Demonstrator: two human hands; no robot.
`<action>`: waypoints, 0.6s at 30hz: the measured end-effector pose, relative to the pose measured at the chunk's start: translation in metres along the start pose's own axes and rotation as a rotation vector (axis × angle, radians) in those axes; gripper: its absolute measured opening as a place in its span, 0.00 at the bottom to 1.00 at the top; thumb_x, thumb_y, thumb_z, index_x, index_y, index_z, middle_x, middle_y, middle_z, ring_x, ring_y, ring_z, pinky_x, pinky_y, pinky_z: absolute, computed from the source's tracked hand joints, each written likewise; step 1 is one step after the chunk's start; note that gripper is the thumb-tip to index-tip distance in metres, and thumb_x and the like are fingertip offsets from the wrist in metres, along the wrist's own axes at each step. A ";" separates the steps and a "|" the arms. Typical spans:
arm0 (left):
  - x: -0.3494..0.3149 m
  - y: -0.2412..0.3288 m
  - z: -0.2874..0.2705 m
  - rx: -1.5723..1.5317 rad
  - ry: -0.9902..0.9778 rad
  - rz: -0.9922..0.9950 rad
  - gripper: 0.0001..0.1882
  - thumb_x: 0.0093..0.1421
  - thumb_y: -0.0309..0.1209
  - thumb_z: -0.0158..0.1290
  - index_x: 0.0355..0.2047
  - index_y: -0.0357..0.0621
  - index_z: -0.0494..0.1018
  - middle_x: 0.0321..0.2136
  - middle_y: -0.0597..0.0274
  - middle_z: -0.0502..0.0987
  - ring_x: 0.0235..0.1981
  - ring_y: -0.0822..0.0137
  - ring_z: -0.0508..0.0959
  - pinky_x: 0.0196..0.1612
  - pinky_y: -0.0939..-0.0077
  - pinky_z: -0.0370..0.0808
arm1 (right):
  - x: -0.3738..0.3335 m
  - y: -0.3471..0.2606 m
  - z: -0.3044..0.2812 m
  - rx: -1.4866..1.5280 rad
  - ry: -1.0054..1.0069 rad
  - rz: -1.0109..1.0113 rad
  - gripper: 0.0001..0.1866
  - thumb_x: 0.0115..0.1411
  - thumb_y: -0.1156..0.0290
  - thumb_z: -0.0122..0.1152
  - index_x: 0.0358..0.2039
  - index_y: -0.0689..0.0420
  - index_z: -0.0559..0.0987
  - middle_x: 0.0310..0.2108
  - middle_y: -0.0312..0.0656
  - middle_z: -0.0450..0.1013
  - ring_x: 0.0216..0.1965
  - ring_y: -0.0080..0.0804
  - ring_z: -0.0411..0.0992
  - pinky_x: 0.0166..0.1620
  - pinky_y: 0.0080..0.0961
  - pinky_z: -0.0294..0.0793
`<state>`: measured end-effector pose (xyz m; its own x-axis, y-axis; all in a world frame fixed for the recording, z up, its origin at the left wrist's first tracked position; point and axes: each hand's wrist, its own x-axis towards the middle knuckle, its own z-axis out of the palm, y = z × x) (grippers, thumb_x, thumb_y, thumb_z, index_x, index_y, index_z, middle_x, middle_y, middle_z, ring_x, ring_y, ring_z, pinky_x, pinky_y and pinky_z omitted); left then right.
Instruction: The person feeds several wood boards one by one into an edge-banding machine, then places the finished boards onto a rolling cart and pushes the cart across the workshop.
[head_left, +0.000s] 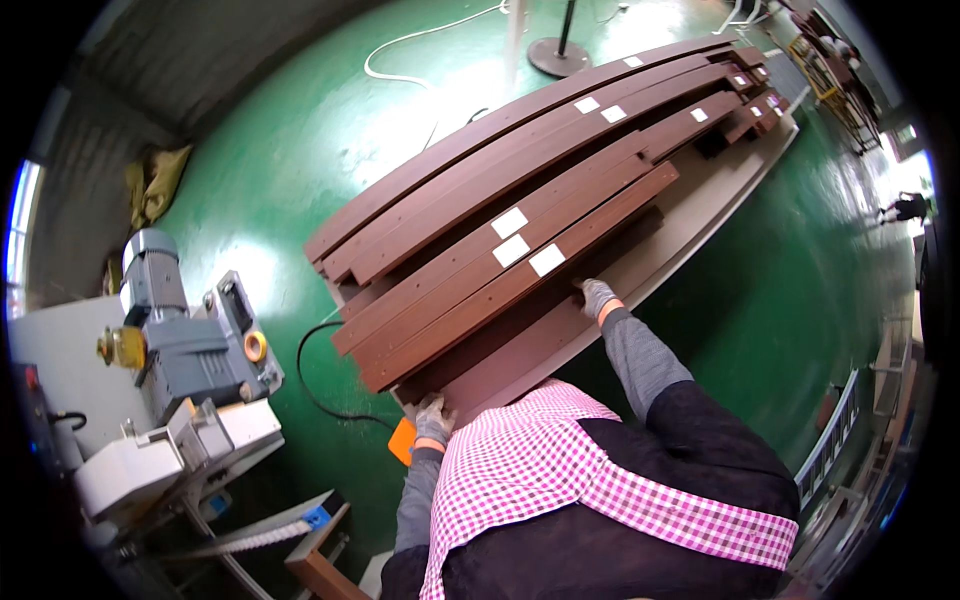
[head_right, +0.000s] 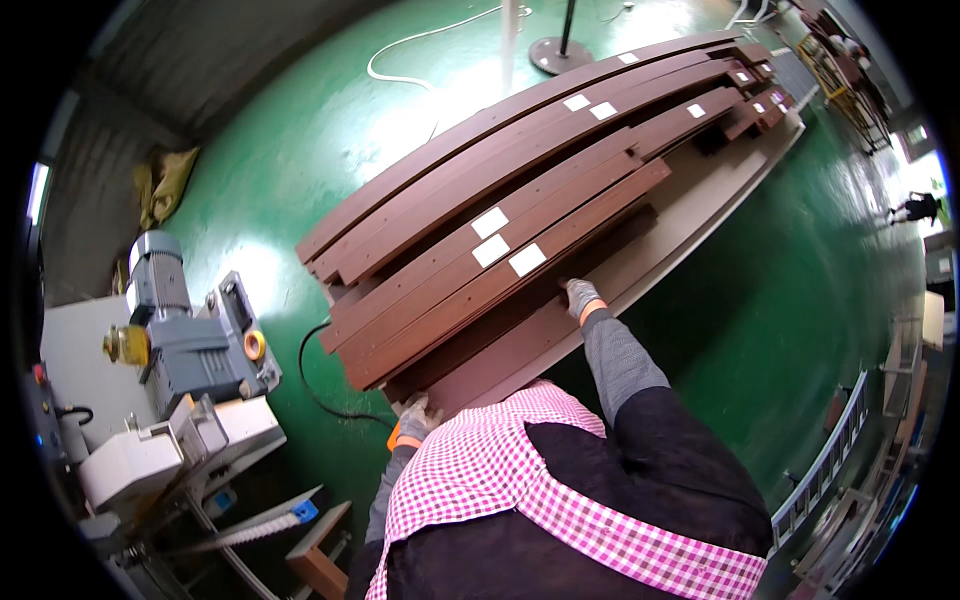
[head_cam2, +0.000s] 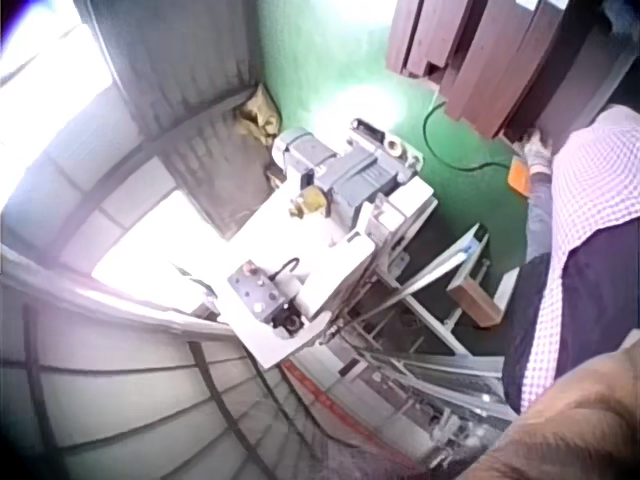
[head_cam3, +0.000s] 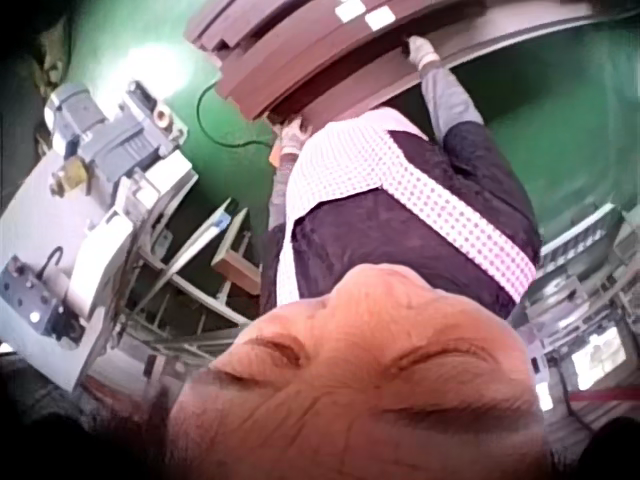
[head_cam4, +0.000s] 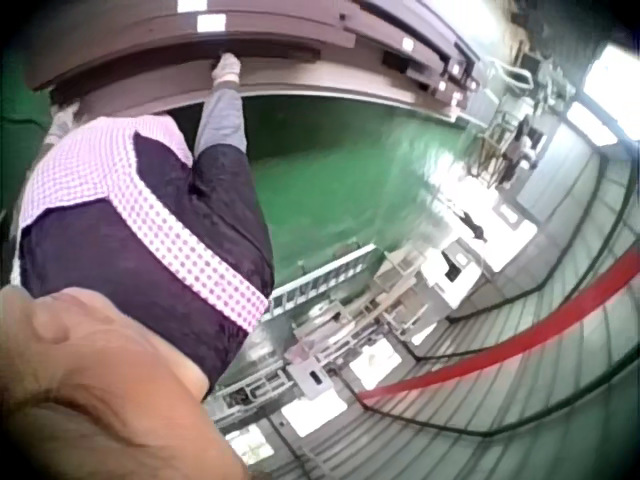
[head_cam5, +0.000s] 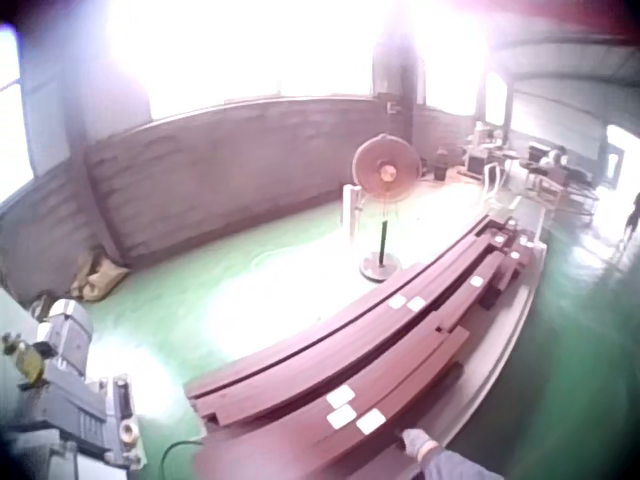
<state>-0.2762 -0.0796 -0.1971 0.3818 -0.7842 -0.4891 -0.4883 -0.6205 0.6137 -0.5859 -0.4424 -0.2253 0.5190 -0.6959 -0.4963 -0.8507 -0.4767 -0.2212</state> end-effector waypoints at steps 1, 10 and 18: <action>0.001 -0.023 0.005 -0.198 -0.049 -0.013 0.21 0.46 0.36 0.53 0.39 0.38 0.69 0.40 0.49 0.70 0.42 0.50 0.69 0.45 0.63 0.68 | 0.001 -0.014 -0.007 0.029 0.016 0.013 0.30 0.39 0.68 0.63 0.47 0.56 0.69 0.42 0.51 0.68 0.44 0.45 0.67 0.46 0.29 0.68; 0.030 -0.097 0.024 0.247 0.048 -0.236 0.13 0.49 0.37 0.48 0.34 0.48 0.73 0.35 0.55 0.72 0.42 0.54 0.67 0.48 0.61 0.63 | 0.003 0.007 0.009 0.981 0.133 0.334 0.19 0.47 0.62 0.52 0.42 0.50 0.72 0.36 0.44 0.71 0.38 0.38 0.69 0.40 0.38 0.67; 0.055 -0.090 0.023 -1.878 0.503 -0.809 0.27 0.54 0.23 0.40 0.55 0.61 0.53 0.44 0.61 0.66 0.45 0.63 0.67 0.50 0.64 0.61 | 0.044 0.004 0.031 2.174 0.157 0.751 0.13 0.50 0.62 0.47 0.36 0.50 0.73 0.36 0.40 0.71 0.39 0.41 0.66 0.43 0.46 0.62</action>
<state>-0.2291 -0.0666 -0.2933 0.3376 -0.1364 -0.9314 0.9211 0.2519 0.2969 -0.5687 -0.4584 -0.2741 0.0881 -0.4851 -0.8700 0.4333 0.8051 -0.4051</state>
